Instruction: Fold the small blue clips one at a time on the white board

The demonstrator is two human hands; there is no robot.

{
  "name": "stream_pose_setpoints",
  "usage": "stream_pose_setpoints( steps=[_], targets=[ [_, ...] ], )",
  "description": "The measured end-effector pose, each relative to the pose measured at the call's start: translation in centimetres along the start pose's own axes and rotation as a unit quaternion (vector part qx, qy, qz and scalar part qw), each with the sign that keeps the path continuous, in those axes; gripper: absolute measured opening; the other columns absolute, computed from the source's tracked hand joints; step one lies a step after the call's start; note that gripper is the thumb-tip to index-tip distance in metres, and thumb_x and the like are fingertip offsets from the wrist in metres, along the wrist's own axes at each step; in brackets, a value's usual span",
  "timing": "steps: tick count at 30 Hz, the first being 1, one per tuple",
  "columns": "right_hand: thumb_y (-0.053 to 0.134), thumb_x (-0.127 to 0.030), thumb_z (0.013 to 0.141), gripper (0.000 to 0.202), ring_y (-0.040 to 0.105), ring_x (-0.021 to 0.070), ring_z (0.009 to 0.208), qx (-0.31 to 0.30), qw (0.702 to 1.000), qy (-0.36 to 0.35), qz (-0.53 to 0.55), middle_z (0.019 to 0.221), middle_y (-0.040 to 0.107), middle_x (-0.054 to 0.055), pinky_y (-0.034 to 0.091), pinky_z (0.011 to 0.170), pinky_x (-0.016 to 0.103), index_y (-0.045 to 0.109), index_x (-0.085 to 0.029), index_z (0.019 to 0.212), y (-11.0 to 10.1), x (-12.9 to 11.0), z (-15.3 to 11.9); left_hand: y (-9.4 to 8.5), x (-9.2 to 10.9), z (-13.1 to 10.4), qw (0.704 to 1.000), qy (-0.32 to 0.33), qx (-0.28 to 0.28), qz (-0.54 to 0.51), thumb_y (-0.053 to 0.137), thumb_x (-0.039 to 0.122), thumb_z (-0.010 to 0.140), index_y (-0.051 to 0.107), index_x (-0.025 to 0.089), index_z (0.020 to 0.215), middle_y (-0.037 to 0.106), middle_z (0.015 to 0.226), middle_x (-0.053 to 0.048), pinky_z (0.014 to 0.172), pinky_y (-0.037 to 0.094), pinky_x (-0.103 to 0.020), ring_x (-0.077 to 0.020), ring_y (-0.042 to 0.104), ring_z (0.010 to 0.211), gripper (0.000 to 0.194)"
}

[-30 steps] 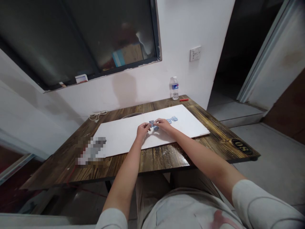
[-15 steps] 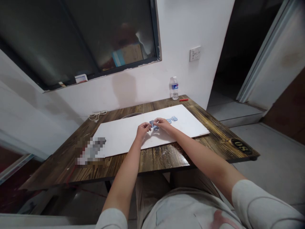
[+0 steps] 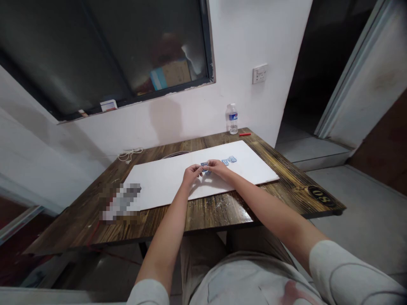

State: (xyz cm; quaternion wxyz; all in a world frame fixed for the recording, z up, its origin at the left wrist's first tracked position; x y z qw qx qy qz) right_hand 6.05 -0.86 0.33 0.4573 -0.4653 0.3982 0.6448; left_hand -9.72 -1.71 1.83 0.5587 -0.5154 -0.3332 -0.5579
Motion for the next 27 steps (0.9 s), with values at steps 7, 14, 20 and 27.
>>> stream_pose_setpoints(
  steps=[7, 14, 20, 27],
  targets=[
    [0.081, -0.051, 0.053, 0.044, 0.045, 0.0107, 0.056, 0.020, 1.000, 0.022, 0.011, 0.057, 0.053, -0.004, 0.033, 0.059, 0.027, 0.055, -0.017, 0.060, -0.1, -0.7, -0.5, 0.1, 0.1, -0.1, 1.000, -0.005, 0.000, -0.005, 0.074, 0.055, 0.064, 0.066, 0.017, 0.071, 0.058, 0.056, 0.000, 0.055, 0.039, -0.024, -0.0116, 0.050, 0.053, 0.039],
    [0.078, -0.054, 0.056, 0.044, 0.042, 0.0101, 0.056, 0.028, 0.999, 0.021, -0.016, 0.055, 0.052, -0.004, 0.030, 0.057, 0.026, 0.059, -0.015, 0.060, -0.2, -1.3, -0.7, -0.1, -0.1, 0.0, 1.000, 0.006, 0.010, -0.007, 0.073, 0.055, 0.067, 0.067, 0.016, 0.075, 0.059, 0.056, 0.000, 0.054, 0.039, -0.024, -0.0111, 0.050, 0.052, 0.041],
    [0.075, -0.054, 0.060, 0.040, 0.045, 0.0105, 0.056, 0.018, 1.000, 0.012, -0.023, 0.055, 0.054, -0.003, 0.034, 0.057, 0.026, 0.064, -0.015, 0.063, -0.2, -1.3, -0.8, -0.3, -0.3, 0.1, 0.999, 0.011, 0.036, 0.019, 0.075, 0.051, 0.064, 0.065, 0.017, 0.071, 0.058, 0.056, 0.000, 0.054, 0.039, -0.023, -0.0119, 0.052, 0.053, 0.037],
    [0.081, -0.041, 0.054, 0.037, 0.057, 0.0151, 0.064, 0.111, 0.994, -0.016, -0.015, 0.067, 0.065, -0.001, 0.042, 0.062, 0.028, 0.067, -0.017, 0.080, -1.1, 0.1, 0.6, -0.8, -0.7, 0.4, 0.994, -0.002, 0.110, 0.011, 0.075, 0.046, 0.063, 0.065, 0.016, 0.072, 0.057, 0.052, 0.001, 0.049, 0.036, -0.022, -0.0106, 0.049, 0.048, 0.032]
  ],
)
Point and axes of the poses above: each hand's wrist, its own z-axis towards the middle knuckle, its own y-axis out of the palm, x = y × z, the point moved 3 cm from there along z, towards the middle knuckle
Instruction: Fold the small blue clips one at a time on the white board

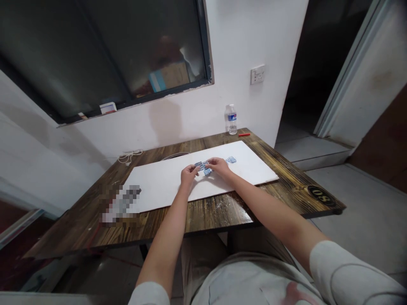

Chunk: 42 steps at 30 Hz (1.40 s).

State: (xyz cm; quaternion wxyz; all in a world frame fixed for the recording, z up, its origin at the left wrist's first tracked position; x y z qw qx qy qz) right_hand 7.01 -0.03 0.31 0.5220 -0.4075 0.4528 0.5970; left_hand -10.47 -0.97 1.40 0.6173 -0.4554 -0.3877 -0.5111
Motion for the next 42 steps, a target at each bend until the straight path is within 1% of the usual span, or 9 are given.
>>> stream_pose_setpoints(
  steps=[3, 5, 9, 13, 17, 21, 28, 35, 42],
  targets=[
    [0.079, -0.036, 0.061, 0.029, 0.057, 0.0156, 0.061, 0.046, 0.994, 0.002, -0.102, 0.064, 0.064, -0.001, 0.040, 0.059, 0.028, 0.065, -0.019, 0.079, -0.7, 0.5, 0.2, -0.2, -0.4, 0.2, 1.000, -0.015, 0.027, -0.005, 0.074, 0.044, 0.063, 0.066, 0.016, 0.075, 0.058, 0.053, 0.001, 0.048, 0.035, -0.021, -0.0101, 0.049, 0.048, 0.032],
    [0.076, -0.033, 0.067, 0.020, 0.059, 0.0164, 0.063, 0.043, 0.979, -0.011, -0.197, 0.067, 0.066, 0.000, 0.040, 0.061, 0.029, 0.065, -0.019, 0.078, -0.9, 0.4, -0.1, -0.3, -0.6, 0.2, 0.999, -0.026, 0.041, -0.005, 0.074, 0.044, 0.064, 0.067, 0.016, 0.077, 0.058, 0.054, 0.001, 0.046, 0.036, -0.021, -0.0099, 0.049, 0.049, 0.032],
    [0.072, -0.027, 0.076, 0.012, 0.060, 0.0196, 0.079, -0.017, 0.923, -0.086, -0.375, 0.078, 0.071, 0.003, 0.040, 0.073, 0.032, 0.068, -0.021, 0.085, -0.2, -0.2, -1.0, -0.5, -0.8, 0.1, 0.997, -0.037, 0.061, -0.003, 0.073, 0.043, 0.064, 0.067, 0.015, 0.077, 0.060, 0.057, 0.001, 0.046, 0.037, -0.020, -0.0099, 0.052, 0.050, 0.031],
    [0.070, -0.024, 0.078, 0.017, 0.054, 0.0254, 0.097, -0.023, 0.875, -0.117, -0.468, 0.089, 0.073, 0.005, 0.035, 0.083, 0.037, 0.069, -0.022, 0.095, 0.3, -0.7, -1.6, -0.5, -0.8, 0.1, 0.997, -0.043, 0.065, 0.015, 0.073, 0.042, 0.064, 0.067, 0.015, 0.077, 0.060, 0.058, 0.000, 0.047, 0.039, -0.020, -0.0105, 0.053, 0.051, 0.030],
    [0.060, -0.029, 0.087, 0.015, 0.050, 0.0269, 0.102, 0.015, 0.879, -0.090, -0.468, 0.102, 0.071, 0.007, 0.033, 0.086, 0.039, 0.070, -0.021, 0.095, -0.1, -1.0, -1.5, -0.3, -0.7, 0.1, 0.997, -0.041, 0.057, 0.022, 0.075, 0.044, 0.062, 0.068, 0.014, 0.077, 0.060, 0.056, 0.000, 0.047, 0.040, -0.020, -0.0107, 0.053, 0.051, 0.034],
    [0.050, -0.027, 0.092, 0.021, 0.049, 0.0267, 0.103, 0.079, 0.896, -0.055, -0.434, 0.104, 0.070, 0.007, 0.032, 0.088, 0.039, 0.070, -0.022, 0.094, -0.9, -1.0, -1.1, -0.3, -1.0, 0.1, 0.996, -0.052, 0.065, 0.025, 0.075, 0.043, 0.062, 0.069, 0.013, 0.079, 0.062, 0.060, -0.001, 0.047, 0.043, -0.021, -0.0109, 0.054, 0.051, 0.035],
    [0.048, -0.034, 0.090, 0.025, 0.052, 0.0251, 0.100, 0.182, 0.922, -0.026, -0.340, 0.101, 0.070, 0.005, 0.035, 0.091, 0.038, 0.070, -0.022, 0.089, -2.5, 0.0, -0.3, -0.6, -1.7, 0.4, 0.993, -0.022, 0.077, 0.090, 0.074, 0.034, 0.066, 0.072, 0.014, 0.077, 0.071, 0.077, -0.007, 0.064, 0.052, -0.029, -0.0181, 0.063, 0.070, 0.022],
    [0.048, -0.037, 0.087, 0.026, 0.056, 0.0218, 0.094, 0.205, 0.936, -0.009, -0.287, 0.093, 0.070, 0.004, 0.039, 0.088, 0.035, 0.070, -0.022, 0.085, -3.2, 0.8, 0.1, -0.9, -1.3, 0.3, 0.986, 0.005, 0.074, 0.150, 0.069, 0.030, 0.071, 0.072, 0.015, 0.074, 0.071, 0.074, -0.006, 0.070, 0.051, -0.033, -0.0197, 0.063, 0.070, 0.016],
    [0.050, -0.036, 0.086, 0.024, 0.053, 0.0246, 0.098, 0.217, 0.933, -0.001, -0.287, 0.094, 0.071, 0.005, 0.038, 0.090, 0.039, 0.069, -0.022, 0.083, -3.1, 0.3, -0.2, -1.2, -1.3, 0.4, 0.983, 0.014, 0.087, 0.162, 0.071, 0.034, 0.069, 0.070, 0.016, 0.071, 0.070, 0.071, -0.005, 0.070, 0.050, -0.033, -0.0192, 0.062, 0.068, 0.018]
  ],
)
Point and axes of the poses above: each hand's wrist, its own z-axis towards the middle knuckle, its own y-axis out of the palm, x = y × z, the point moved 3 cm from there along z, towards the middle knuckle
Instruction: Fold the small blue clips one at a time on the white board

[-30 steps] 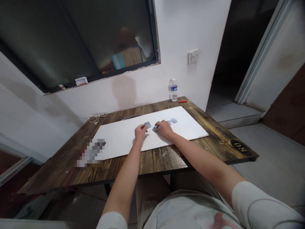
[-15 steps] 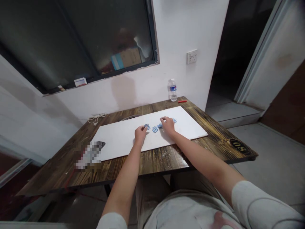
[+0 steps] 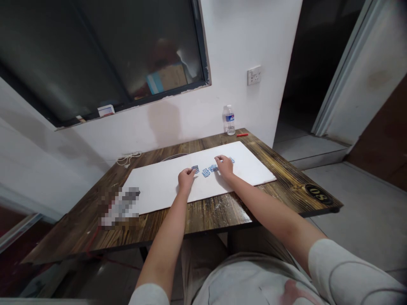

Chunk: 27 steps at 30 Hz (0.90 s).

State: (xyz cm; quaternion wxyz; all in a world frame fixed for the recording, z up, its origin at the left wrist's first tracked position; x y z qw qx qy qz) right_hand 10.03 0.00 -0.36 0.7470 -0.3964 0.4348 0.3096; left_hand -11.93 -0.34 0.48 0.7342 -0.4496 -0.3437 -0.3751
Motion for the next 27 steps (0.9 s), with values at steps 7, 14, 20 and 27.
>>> stream_pose_setpoints(
  steps=[7, 14, 20, 27],
  targets=[
    [0.054, -0.034, 0.086, 0.020, 0.052, 0.0257, 0.097, -0.023, 0.997, -0.067, -0.005, 0.095, 0.070, 0.006, 0.037, 0.091, 0.041, 0.069, -0.022, 0.083, 0.5, -0.1, -0.1, 0.2, 0.2, 0.0, 0.999, -0.001, 0.002, -0.041, 0.072, 0.037, 0.066, 0.067, 0.017, 0.067, 0.068, 0.067, -0.003, 0.065, 0.048, -0.030, -0.0173, 0.060, 0.066, 0.021],
    [0.067, -0.035, 0.082, 0.015, 0.051, 0.0241, 0.094, -0.125, 0.967, -0.221, 0.009, 0.091, 0.071, 0.003, 0.038, 0.086, 0.039, 0.071, -0.025, 0.092, 1.8, -1.4, -1.1, 0.5, 0.4, 0.0, 0.998, 0.026, -0.034, -0.041, 0.070, 0.040, 0.067, 0.065, 0.017, 0.066, 0.065, 0.065, 0.000, 0.065, 0.044, -0.027, -0.0155, 0.057, 0.065, 0.024],
    [0.071, -0.030, 0.081, 0.019, 0.051, 0.0219, 0.089, -0.179, 0.947, -0.267, 0.007, 0.091, 0.070, 0.003, 0.039, 0.082, 0.035, 0.068, -0.025, 0.099, 2.2, -1.7, -1.5, 0.6, 1.2, -0.3, 0.995, 0.061, -0.077, -0.019, 0.071, 0.041, 0.067, 0.063, 0.018, 0.062, 0.063, 0.064, 0.000, 0.066, 0.043, -0.027, -0.0165, 0.056, 0.067, 0.025],
    [0.068, -0.021, 0.082, 0.004, 0.052, 0.0201, 0.085, -0.199, 0.940, -0.276, 0.015, 0.081, 0.067, 0.003, 0.039, 0.078, 0.032, 0.067, -0.022, 0.078, 2.4, -1.9, -1.6, 1.0, 1.1, -0.5, 0.991, 0.054, -0.121, -0.036, 0.073, 0.045, 0.065, 0.067, 0.017, 0.067, 0.064, 0.067, -0.002, 0.068, 0.043, -0.028, -0.0167, 0.056, 0.068, 0.029]
  ],
)
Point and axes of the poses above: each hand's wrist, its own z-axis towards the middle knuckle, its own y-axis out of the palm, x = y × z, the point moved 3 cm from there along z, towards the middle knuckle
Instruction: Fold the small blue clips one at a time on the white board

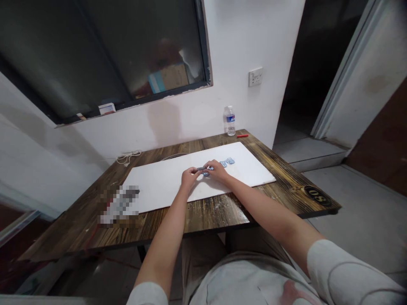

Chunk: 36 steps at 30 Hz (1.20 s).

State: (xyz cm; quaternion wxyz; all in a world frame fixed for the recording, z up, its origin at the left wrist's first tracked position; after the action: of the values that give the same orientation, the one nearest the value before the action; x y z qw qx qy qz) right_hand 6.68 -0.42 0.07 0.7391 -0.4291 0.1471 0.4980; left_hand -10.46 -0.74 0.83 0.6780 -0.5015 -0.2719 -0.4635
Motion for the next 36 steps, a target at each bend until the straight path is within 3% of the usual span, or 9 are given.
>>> stream_pose_setpoints(
  steps=[5, 16, 22, 29, 33, 36],
  targets=[
    [0.063, -0.021, 0.084, 0.006, 0.053, 0.0193, 0.083, -0.011, 1.000, 0.005, -0.017, 0.082, 0.067, 0.003, 0.040, 0.078, 0.032, 0.068, -0.022, 0.081, 0.1, -0.2, 0.0, 0.1, 0.3, -0.1, 1.000, -0.007, -0.004, -0.012, 0.074, 0.049, 0.062, 0.071, 0.017, 0.072, 0.066, 0.069, -0.003, 0.068, 0.044, -0.028, -0.0180, 0.057, 0.069, 0.033],
    [0.067, -0.022, 0.082, 0.008, 0.054, 0.0181, 0.079, -0.004, 0.999, -0.031, -0.019, 0.079, 0.065, 0.004, 0.040, 0.077, 0.030, 0.068, -0.019, 0.074, 0.0, -0.9, 0.1, -0.2, 1.0, -0.2, 1.000, 0.025, 0.016, -0.009, 0.073, 0.040, 0.064, 0.070, 0.018, 0.073, 0.068, 0.072, -0.004, 0.069, 0.045, -0.028, -0.0172, 0.058, 0.069, 0.024],
    [0.067, -0.025, 0.081, 0.011, 0.057, 0.0152, 0.074, -0.061, 0.997, -0.027, 0.038, 0.077, 0.064, 0.002, 0.043, 0.071, 0.026, 0.070, -0.019, 0.072, -0.5, -1.1, 1.2, -0.3, 1.2, -0.2, 0.999, 0.032, 0.003, -0.035, 0.074, 0.045, 0.064, 0.070, 0.017, 0.072, 0.069, 0.073, -0.005, 0.067, 0.045, -0.028, -0.0168, 0.058, 0.068, 0.029],
    [0.070, -0.020, 0.074, 0.004, 0.058, 0.0133, 0.068, -0.123, 0.990, -0.059, 0.029, 0.077, 0.066, 0.002, 0.043, 0.065, 0.023, 0.074, -0.020, 0.074, -3.2, -1.4, -0.3, 0.3, 2.4, -1.1, 0.990, 0.074, -0.116, -0.026, 0.078, 0.046, 0.061, 0.071, 0.018, 0.070, 0.067, 0.074, -0.004, 0.065, 0.043, -0.027, -0.0176, 0.058, 0.071, 0.030],
    [0.066, -0.012, 0.074, 0.016, 0.060, 0.0154, 0.072, -0.197, 0.974, -0.105, -0.028, 0.075, 0.068, 0.002, 0.043, 0.068, 0.025, 0.077, -0.023, 0.077, -4.0, -1.9, -2.3, 1.4, 2.5, -1.7, 0.971, 0.096, -0.221, 0.012, 0.078, 0.041, 0.063, 0.074, 0.020, 0.069, 0.066, 0.075, -0.005, 0.069, 0.045, -0.029, -0.0185, 0.059, 0.073, 0.023],
    [0.063, -0.013, 0.076, 0.020, 0.059, 0.0153, 0.072, -0.237, 0.961, -0.129, -0.061, 0.075, 0.069, 0.002, 0.043, 0.071, 0.025, 0.078, -0.024, 0.081, -4.2, -2.1, -3.3, 2.0, 2.1, -1.9, 0.956, 0.116, -0.268, 0.034, 0.077, 0.039, 0.066, 0.075, 0.021, 0.070, 0.065, 0.075, -0.004, 0.069, 0.045, -0.028, -0.0174, 0.059, 0.073, 0.019]
  ],
)
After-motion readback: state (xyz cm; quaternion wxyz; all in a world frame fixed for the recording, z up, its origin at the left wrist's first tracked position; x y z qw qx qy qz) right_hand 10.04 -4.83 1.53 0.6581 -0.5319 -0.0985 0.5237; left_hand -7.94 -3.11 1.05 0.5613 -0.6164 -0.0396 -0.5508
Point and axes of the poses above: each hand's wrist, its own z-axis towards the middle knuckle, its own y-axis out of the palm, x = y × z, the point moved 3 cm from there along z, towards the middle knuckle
